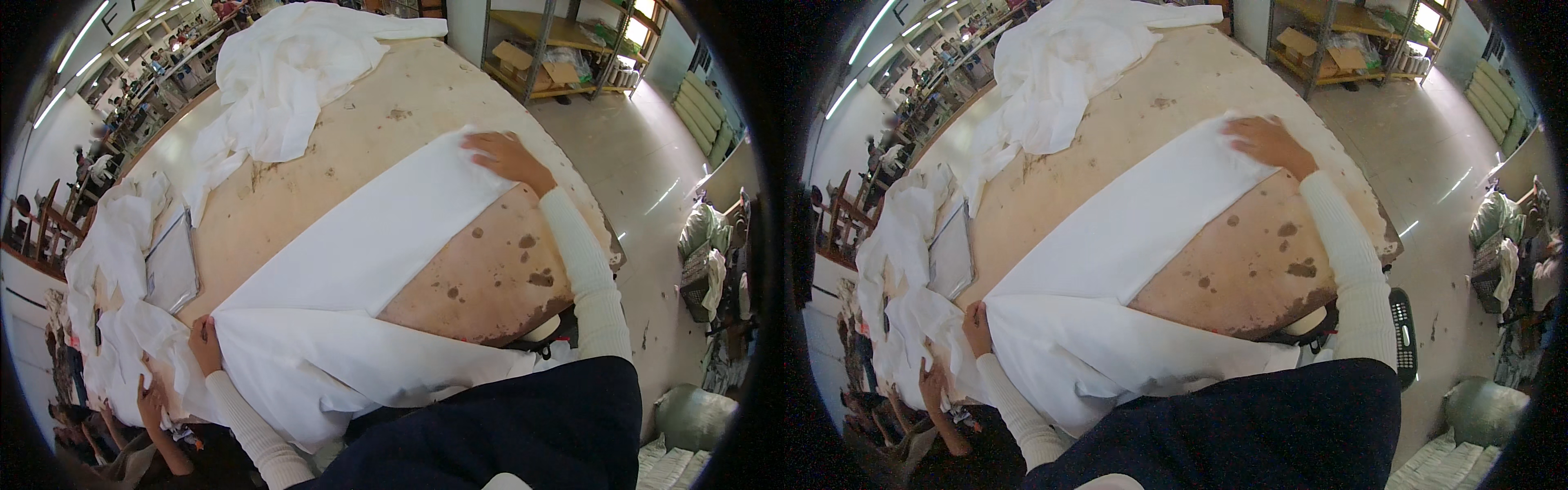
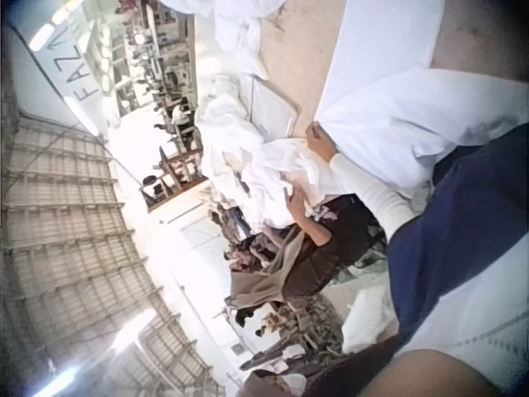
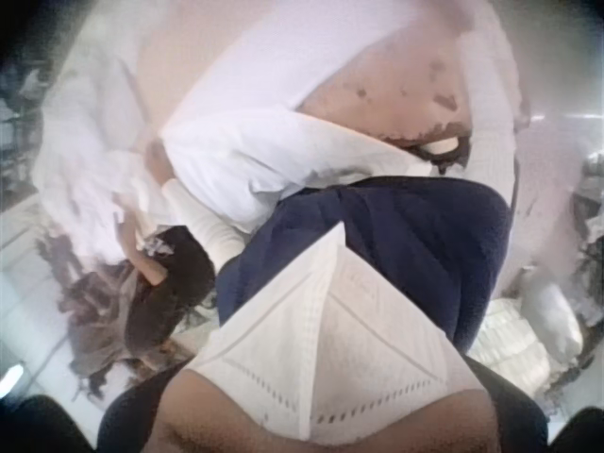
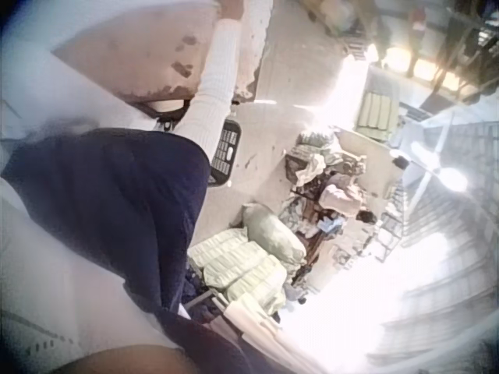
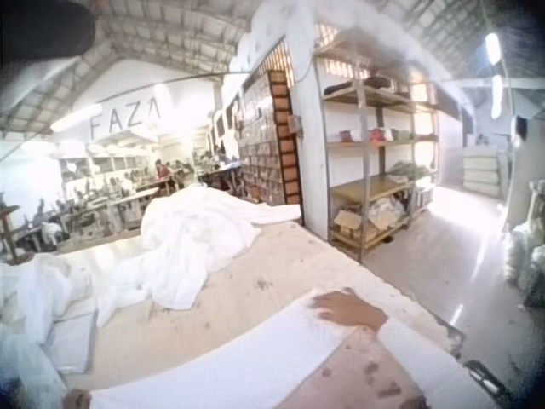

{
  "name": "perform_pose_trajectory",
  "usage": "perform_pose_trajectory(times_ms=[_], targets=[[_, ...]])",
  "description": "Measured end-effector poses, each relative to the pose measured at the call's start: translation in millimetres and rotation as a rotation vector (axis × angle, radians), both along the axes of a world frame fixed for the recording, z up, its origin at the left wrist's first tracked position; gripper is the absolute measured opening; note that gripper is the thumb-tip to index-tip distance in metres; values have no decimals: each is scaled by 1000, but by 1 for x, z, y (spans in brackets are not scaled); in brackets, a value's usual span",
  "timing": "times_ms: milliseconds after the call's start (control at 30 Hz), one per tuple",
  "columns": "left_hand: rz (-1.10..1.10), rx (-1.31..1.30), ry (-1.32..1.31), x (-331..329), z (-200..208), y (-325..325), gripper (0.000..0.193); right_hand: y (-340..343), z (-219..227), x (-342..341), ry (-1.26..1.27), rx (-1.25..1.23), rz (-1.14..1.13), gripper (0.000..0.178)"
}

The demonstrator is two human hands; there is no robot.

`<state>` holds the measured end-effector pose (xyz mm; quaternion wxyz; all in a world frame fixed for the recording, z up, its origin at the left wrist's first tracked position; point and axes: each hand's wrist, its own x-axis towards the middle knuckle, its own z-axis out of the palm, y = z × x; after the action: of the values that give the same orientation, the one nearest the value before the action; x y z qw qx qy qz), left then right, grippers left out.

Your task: The person measures and cuts white fabric pieces on a worktable using a measuring tape and scissors. They repeatedly fold, align, and trim the fabric, then stack the cut pieces on the table.

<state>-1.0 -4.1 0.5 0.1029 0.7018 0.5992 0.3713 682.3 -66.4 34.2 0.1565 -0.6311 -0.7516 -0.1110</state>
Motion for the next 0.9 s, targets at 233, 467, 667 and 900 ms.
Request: perform_pose_trajectory(times_ms=[233, 467, 667, 900], targets=[[32, -20, 61, 15, 11, -6, 20, 49, 20, 64, 737, -119, -531, 49], [-19, -33, 47, 16, 1, 15, 18, 67, 17, 32, 824, -268, -609, 49], [56, -101, -41, -2, 4, -12, 16, 67, 40, 14, 1605, -390, -355, 36], [17, -75, -3, 3, -1, 5, 17, 71, 1, 55, 445, 655, -376, 39]])
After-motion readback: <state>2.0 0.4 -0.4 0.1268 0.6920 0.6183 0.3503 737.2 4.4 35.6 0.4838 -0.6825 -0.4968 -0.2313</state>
